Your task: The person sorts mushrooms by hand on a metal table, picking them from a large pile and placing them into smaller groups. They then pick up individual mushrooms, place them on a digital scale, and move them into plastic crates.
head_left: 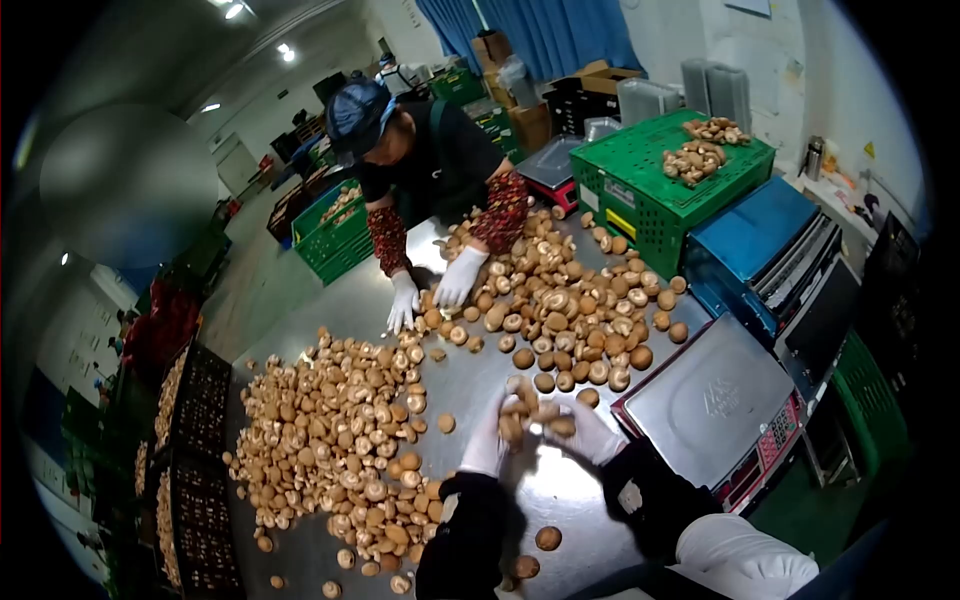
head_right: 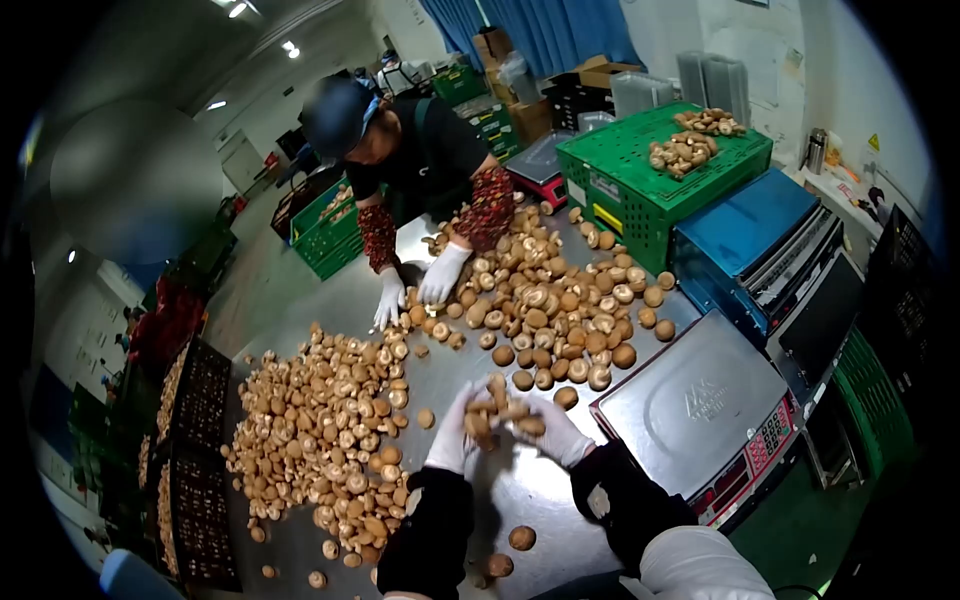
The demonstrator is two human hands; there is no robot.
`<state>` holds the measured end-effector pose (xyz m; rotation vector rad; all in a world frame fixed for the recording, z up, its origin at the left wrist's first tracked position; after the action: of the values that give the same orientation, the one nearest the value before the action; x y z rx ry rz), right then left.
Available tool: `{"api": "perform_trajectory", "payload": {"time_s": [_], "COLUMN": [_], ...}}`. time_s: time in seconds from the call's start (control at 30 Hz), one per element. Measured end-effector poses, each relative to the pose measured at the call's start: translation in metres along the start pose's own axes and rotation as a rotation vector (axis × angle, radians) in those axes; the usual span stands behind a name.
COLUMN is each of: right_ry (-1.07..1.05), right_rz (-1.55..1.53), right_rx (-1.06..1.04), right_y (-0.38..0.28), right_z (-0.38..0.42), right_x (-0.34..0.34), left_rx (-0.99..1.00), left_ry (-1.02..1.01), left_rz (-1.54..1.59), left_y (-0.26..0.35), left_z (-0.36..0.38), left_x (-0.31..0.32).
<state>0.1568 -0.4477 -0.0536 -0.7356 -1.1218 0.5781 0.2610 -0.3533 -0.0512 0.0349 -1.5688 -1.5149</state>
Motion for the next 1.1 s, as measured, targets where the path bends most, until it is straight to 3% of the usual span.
{"api": "perform_trajectory", "payload": {"time_s": [0.03,0.1,0.13,0.17,0.2,0.23,0.27,0.3,0.37,0.43,0.47,0.5,0.53,0.57,0.63,0.7,0.83,0.9,0.93,1.0,1.03,1.07,1.1], "right_ry": [0.102,0.205,0.169,0.238,0.312,0.385,0.466,0.494,0.324,0.047,-0.041,-0.199,-0.316,-0.4,-0.382,-0.465,-0.6,-0.738,-0.773,-0.797,-0.815,-0.749,-0.755], "right_rz": [-0.433,-0.598,-0.543,-0.437,-0.33,-0.488,-0.429,-0.348,0.16,0.517,0.752,0.799,1.106,1.309,1.468,1.568,1.749,1.832,1.913,1.94,1.962,1.905,1.914], "right_rx": [0.122,-0.155,-0.174,-0.2,-0.22,-0.112,-0.102,-0.146,0.111,0.007,-0.057,-0.075,-0.213,-0.117,-0.26,-0.218,-0.348,-0.453,-0.503,-0.534,-0.554,-0.768,-0.777], "right_y": [-0.006,-0.037,-0.037,-0.04,-0.042,-0.032,-0.028,-0.025,-0.027,0.025,0.044,0.068,0.066,0.091,0.111,0.129,0.152,0.163,0.164,0.171,0.178,0.184,0.18], "right_z": [-0.017,-0.029,-0.047,-0.045,-0.043,-0.041,-0.032,-0.023,0.008,0.017,0.031,0.046,0.066,0.081,0.114,0.128,0.143,0.148,0.147,0.142,0.138,0.137,0.133], "right_x": [-0.017,-0.039,-0.06,-0.066,-0.073,-0.084,-0.08,-0.069,-0.018,0.001,0.018,0.033,0.057,0.061,0.071,0.081,0.109,0.125,0.131,0.132,0.128,0.121,0.116], "left_rx": [0.0,-0.023,-0.062,-0.017,0.025,0.065,0.093,0.153,0.183,0.17,0.067,-0.033,0.062,0.054,0.1,0.126,-0.107,-0.063,-0.052,0.027,0.04,0.037,0.034], "left_ry": [0.053,0.095,0.147,0.129,0.244,0.365,0.422,0.337,0.294,0.293,0.324,0.348,0.324,0.339,0.441,0.551,0.535,0.502,0.508,0.582,0.582,0.646,0.709], "left_rz": [0.138,0.231,0.393,0.203,0.08,-0.043,-0.085,-0.139,-0.238,-0.379,-0.429,-0.477,-0.561,-0.612,-0.86,-0.777,-0.924,-0.619,-0.615,-0.174,-0.168,-0.211,-0.253], "left_y": [0.019,0.037,0.032,0.042,0.045,0.048,0.055,0.059,0.052,0.052,0.043,0.037,0.029,0.02,0.008,-0.008,-0.073,-0.105,-0.117,-0.14,-0.134,-0.125,-0.118], "left_z": [-0.016,-0.033,-0.048,-0.043,-0.036,-0.026,-0.008,0.009,0.053,0.107,0.136,0.163,0.184,0.209,0.255,0.292,0.334,0.33,0.329,0.327,0.323,0.324,0.323], "left_x": [0.028,0.048,0.035,0.031,0.016,-0.001,-0.009,-0.017,-0.04,-0.046,-0.055,-0.057,-0.066,-0.076,-0.093,-0.101,-0.099,-0.086,-0.088,-0.095,-0.089,-0.087,-0.088]}}
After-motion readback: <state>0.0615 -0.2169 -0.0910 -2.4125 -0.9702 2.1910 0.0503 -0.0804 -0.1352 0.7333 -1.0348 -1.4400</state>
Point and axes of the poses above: each hand's wrist, its own z-axis away from the middle knuckle, its own x-axis out of the palm, y = z × x, the point moved 7 cm from there along -z, towards the middle knuckle, and after that the axes turned 9 degrees about x, right-handed, at the moved point
